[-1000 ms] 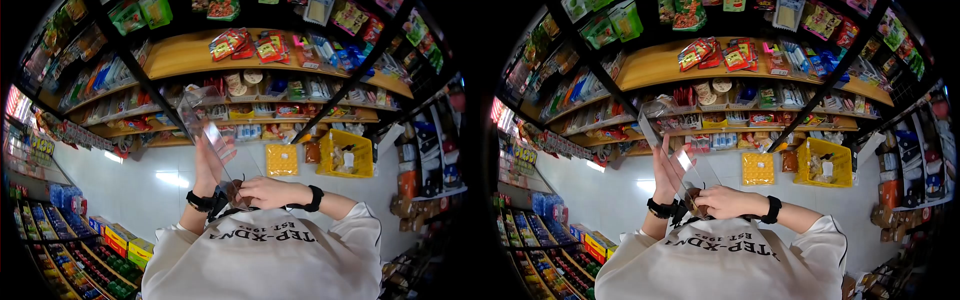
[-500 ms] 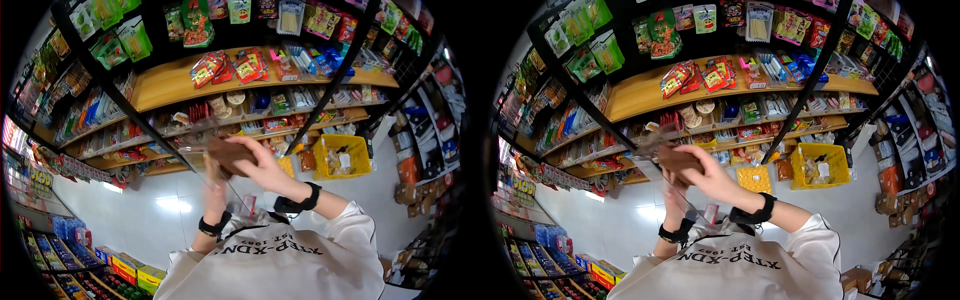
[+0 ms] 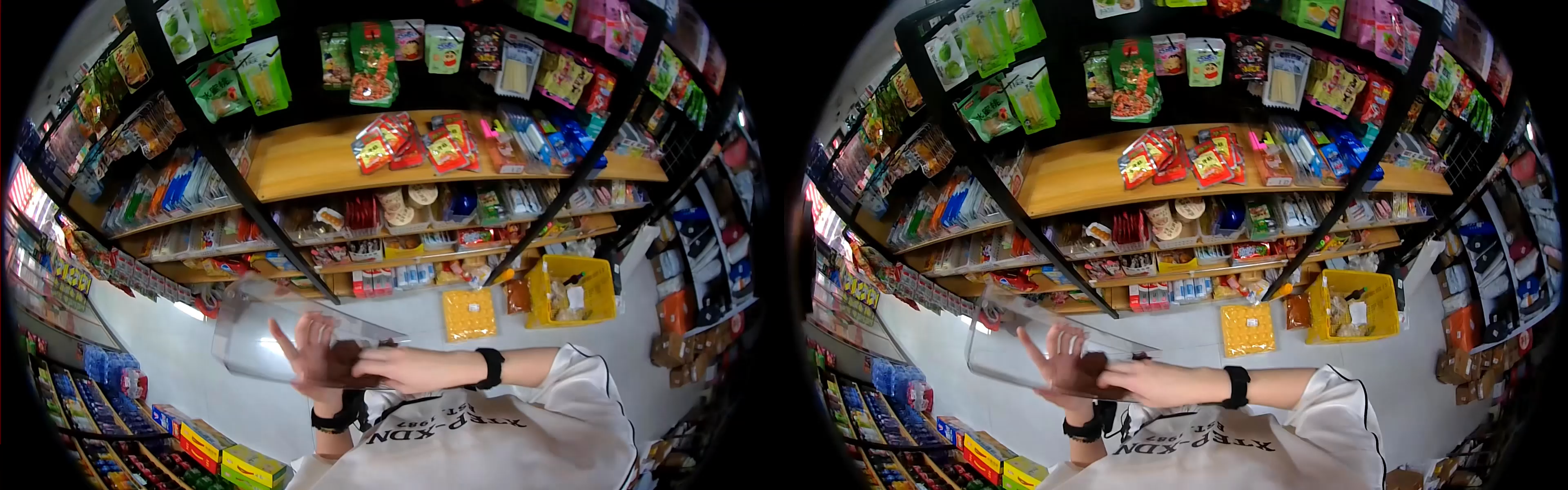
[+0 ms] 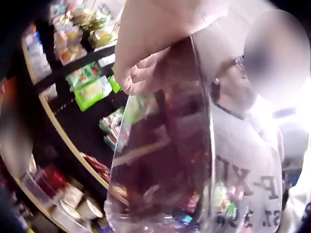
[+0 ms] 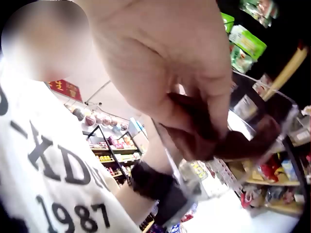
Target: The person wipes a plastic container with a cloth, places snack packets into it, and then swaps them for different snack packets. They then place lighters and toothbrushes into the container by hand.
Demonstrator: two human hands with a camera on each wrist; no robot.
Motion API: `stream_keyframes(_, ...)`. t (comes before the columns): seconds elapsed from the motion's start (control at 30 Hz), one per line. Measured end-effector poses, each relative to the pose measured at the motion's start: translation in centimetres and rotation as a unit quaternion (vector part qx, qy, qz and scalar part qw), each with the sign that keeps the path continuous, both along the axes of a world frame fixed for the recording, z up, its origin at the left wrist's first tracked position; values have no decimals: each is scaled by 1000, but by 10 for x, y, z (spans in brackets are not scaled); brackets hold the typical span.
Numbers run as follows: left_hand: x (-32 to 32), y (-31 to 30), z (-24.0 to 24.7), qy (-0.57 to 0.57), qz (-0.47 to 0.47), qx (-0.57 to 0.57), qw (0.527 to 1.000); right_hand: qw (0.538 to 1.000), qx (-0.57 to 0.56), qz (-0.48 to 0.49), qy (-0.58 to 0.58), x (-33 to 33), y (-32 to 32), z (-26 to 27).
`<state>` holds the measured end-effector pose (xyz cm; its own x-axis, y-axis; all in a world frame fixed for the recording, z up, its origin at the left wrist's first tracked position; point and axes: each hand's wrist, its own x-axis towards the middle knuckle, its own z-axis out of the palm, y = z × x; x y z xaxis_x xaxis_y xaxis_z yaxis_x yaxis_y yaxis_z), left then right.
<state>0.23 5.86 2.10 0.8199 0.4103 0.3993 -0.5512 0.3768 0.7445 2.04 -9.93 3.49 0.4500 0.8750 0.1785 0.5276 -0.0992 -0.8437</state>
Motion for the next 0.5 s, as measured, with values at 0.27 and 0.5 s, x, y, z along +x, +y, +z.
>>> stream_keyframes(0.27,32,32,-10,68,-64,146,985,966,27,-110,233,36,32,-12)
stream_keyframes(0.5,48,60,-39,195,-126,196,953,953,209,-162,146,104,68,36)
